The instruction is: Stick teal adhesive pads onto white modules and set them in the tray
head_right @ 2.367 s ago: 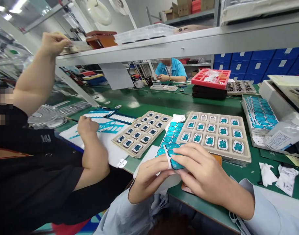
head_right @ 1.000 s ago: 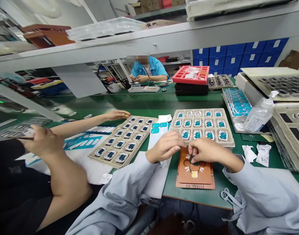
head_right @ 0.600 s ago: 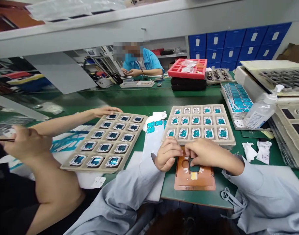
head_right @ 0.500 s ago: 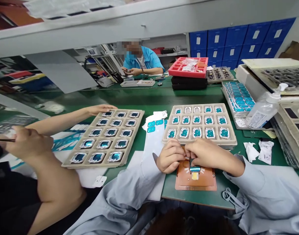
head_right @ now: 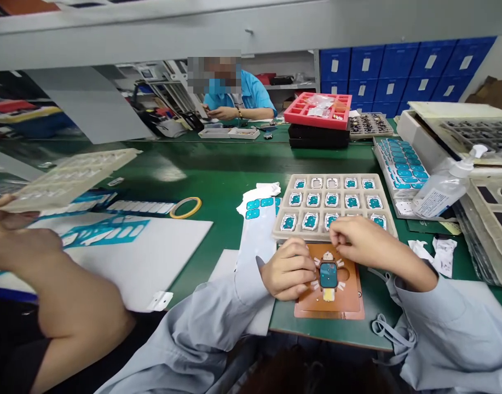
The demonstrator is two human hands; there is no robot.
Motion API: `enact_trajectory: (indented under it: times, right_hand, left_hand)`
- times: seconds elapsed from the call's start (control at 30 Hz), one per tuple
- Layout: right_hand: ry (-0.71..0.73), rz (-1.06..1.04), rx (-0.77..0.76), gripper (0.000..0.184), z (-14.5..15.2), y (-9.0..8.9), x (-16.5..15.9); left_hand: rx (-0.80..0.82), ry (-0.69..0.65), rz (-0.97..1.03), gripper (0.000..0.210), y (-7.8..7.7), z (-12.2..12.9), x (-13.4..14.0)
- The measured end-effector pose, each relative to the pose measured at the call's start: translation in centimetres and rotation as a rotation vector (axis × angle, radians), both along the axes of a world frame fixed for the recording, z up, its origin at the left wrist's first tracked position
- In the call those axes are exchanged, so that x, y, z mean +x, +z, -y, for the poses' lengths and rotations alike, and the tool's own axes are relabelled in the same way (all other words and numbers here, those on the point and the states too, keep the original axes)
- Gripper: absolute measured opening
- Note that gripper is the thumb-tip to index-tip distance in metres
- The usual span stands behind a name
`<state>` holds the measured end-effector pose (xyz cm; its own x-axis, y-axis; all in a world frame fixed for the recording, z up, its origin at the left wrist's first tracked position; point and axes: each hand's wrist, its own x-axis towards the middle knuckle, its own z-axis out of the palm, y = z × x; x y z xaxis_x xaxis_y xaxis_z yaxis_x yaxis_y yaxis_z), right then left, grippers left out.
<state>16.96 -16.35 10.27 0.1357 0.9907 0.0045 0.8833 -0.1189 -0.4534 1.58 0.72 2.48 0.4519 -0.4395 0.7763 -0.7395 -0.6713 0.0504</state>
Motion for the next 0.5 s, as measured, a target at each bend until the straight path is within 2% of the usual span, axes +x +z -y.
enact_trajectory:
  times: [0.13,0.2,0.3,0.5]
  right_hand:
    - [-0.166,0.169,0.107,0.014,0.9,0.4,2.3]
    - [-0.239,0.219,0.113,0.014,0.4,-0.1,3.5]
    - [-0.274,0.257,0.135,0.017,-1.6,-1.7,5.1]
    - [-0.363,0.302,0.183,0.050,-6.6,-4.4,7.2]
  left_hand:
    - [-0.006,-0.012,-0.008,0.015,-0.2,0.2,-0.2]
    - [0.004,-0.035,0.016,0.017,-0.5,0.4,-0.2]
    - [0.020,-0.042,0.012,0.020,-1.0,0.8,-0.1]
    - [0.051,-0.018,-0.021,0.024,-1.5,1.0,0.3]
